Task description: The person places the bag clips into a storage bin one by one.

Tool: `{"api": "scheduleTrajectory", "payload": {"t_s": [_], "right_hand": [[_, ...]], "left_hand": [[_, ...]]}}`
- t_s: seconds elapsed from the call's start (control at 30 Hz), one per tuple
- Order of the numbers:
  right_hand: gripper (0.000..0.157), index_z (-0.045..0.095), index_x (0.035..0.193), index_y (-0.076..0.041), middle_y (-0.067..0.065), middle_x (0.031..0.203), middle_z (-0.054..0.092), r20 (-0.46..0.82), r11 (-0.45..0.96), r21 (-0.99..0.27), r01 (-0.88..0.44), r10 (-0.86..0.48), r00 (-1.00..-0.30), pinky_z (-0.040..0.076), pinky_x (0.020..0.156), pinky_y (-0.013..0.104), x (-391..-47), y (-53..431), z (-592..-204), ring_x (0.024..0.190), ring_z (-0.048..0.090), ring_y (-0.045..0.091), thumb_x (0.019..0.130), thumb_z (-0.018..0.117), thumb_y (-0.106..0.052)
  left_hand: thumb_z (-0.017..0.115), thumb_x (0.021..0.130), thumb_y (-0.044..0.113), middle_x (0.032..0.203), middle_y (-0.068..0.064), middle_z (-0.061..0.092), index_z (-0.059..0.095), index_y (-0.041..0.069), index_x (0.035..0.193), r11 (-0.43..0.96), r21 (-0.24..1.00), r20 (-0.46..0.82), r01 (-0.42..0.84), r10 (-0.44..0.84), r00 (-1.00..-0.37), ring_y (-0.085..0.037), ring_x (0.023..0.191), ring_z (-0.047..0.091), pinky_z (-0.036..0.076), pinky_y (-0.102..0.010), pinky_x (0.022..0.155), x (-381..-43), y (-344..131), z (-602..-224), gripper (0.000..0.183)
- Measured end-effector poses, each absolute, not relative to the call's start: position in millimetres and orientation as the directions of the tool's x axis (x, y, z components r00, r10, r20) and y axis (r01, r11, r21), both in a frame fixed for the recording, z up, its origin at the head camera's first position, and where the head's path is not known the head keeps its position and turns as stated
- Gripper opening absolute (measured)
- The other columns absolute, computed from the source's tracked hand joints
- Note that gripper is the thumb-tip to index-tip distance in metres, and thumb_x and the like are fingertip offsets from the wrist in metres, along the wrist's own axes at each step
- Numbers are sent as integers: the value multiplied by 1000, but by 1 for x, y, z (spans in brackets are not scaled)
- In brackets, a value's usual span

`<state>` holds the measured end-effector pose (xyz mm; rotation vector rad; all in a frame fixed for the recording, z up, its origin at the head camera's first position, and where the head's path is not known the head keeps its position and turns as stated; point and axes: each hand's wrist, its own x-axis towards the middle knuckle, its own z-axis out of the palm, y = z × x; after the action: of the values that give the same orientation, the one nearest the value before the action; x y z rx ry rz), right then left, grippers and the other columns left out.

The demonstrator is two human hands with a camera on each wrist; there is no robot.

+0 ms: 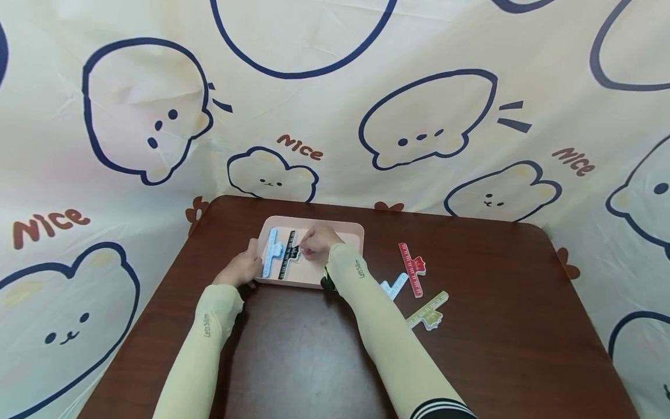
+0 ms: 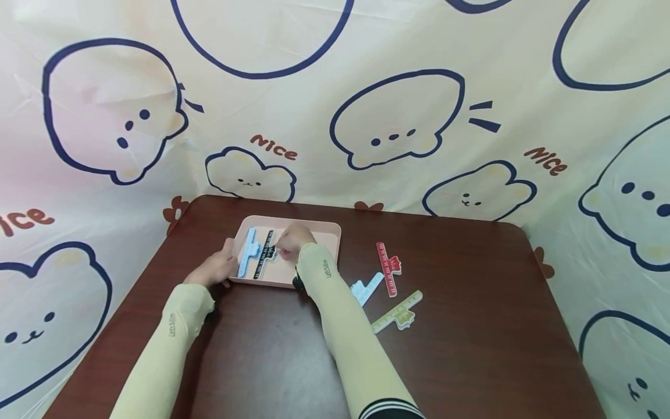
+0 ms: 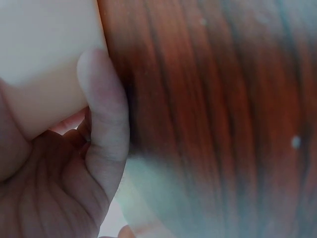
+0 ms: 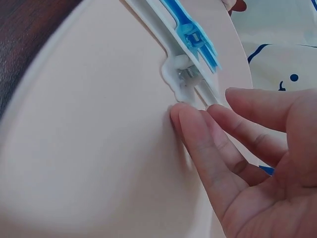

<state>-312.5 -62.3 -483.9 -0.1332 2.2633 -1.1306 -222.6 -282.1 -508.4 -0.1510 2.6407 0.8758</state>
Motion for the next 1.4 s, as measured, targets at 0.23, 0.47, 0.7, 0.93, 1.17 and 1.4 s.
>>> {"api": "scheduleTrajectory", "payload": {"t_s": [0.23, 0.47, 0.7, 0.93, 1.17, 1.4], "right_hand": [[21, 77, 114, -11, 2, 106, 72, -421, 662, -743, 95, -353, -835, 55, 95, 35, -311, -51, -467, 87, 72, 15, 98, 72, -22], [24, 74, 119, -10, 7, 119, 71, -384, 636, -769, 66, -377, -843, 52, 102, 40, -307, -11, -434, 95, 76, 18, 99, 70, -22], [25, 71, 120, -7, 12, 122, 68, -318, 617, -787, 28, -365, -875, 55, 100, 48, -313, 52, -424, 100, 74, 27, 100, 68, -22], [33, 66, 128, -3, 20, 126, 68, -306, 675, -737, 24, -303, -903, 54, 101, 51, -313, 127, -431, 108, 73, 33, 102, 66, -23], [35, 67, 129, -5, 19, 121, 70, -292, 796, -605, 6, -215, -932, 58, 91, 48, -301, 180, -444, 102, 72, 32, 102, 65, -26], [36, 68, 127, -3, 21, 125, 68, -279, 880, -474, -18, -170, -945, 55, 92, 51, -289, 210, -454, 109, 64, 37, 99, 68, -26]], "left_hand": [[30, 104, 15, 123, -38, 52, 13, 1, 148, 797, 570, -354, -201, 16, -935, -27, 61, 63, 52, -37, 63, -223, -288, -513, 49], [30, 104, 15, 123, -39, 53, 12, 0, 150, 797, 568, -351, -202, 13, -936, -27, 61, 64, 52, -37, 62, -223, -289, -515, 51], [29, 103, 15, 123, -39, 53, 9, -1, 151, 801, 562, -357, -207, 10, -934, -27, 63, 65, 52, -36, 64, -223, -290, -511, 55], [29, 103, 14, 127, -39, 50, 6, -1, 154, 801, 561, -365, -209, 13, -931, -28, 64, 64, 52, -37, 64, -223, -286, -509, 59], [28, 103, 14, 131, -42, 48, 3, -1, 157, 803, 563, -355, -195, 22, -935, -27, 61, 64, 53, -36, 62, -224, -281, -510, 62], [28, 105, 15, 128, -40, 50, 4, 0, 157, 805, 556, -367, -205, 17, -930, -28, 64, 64, 52, -37, 64, -221, -279, -509, 59]]}}
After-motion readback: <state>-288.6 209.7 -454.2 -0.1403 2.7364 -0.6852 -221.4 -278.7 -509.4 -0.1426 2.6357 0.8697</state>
